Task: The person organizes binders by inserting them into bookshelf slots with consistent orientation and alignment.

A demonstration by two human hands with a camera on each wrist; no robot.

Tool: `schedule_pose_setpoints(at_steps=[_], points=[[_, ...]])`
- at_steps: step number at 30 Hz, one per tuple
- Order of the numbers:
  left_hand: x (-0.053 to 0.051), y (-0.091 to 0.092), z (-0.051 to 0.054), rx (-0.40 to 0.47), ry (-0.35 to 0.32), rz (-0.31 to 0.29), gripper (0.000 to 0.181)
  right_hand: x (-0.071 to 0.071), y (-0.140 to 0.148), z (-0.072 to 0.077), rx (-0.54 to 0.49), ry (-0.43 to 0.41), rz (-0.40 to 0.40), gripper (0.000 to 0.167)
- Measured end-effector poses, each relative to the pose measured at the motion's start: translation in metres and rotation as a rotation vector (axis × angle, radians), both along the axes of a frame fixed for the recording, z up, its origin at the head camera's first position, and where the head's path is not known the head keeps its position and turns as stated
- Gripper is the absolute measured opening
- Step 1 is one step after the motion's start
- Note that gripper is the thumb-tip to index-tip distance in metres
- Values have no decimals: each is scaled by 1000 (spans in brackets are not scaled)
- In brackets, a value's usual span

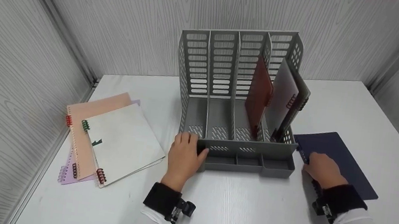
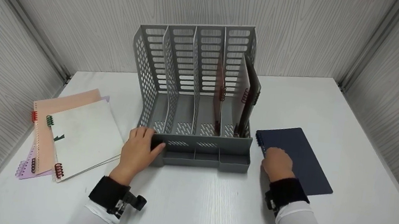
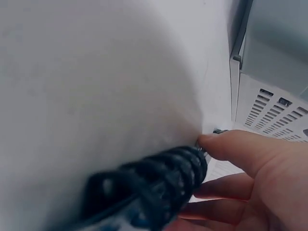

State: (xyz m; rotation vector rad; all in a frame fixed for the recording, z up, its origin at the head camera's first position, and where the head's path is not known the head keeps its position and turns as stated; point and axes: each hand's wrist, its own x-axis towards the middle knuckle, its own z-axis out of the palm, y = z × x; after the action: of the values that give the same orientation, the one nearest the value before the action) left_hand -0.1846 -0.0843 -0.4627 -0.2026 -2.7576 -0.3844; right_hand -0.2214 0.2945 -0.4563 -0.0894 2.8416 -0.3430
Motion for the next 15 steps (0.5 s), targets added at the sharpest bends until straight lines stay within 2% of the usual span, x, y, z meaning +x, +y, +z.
schedule_pose_setpoints(at_steps=[2, 8, 10, 15], points=[[0, 0, 0, 5, -10, 1, 50, -1, 0, -2, 6, 8, -2, 32], [0, 1, 1, 3, -33, 1, 50, 0, 2, -4, 35, 41, -10, 62], [0, 1, 1, 1, -35, 2, 51, 0, 2, -4, 41, 52, -15, 63], [1, 1, 2, -1, -10, -1, 50, 2, 3, 1, 57, 84, -32, 52]])
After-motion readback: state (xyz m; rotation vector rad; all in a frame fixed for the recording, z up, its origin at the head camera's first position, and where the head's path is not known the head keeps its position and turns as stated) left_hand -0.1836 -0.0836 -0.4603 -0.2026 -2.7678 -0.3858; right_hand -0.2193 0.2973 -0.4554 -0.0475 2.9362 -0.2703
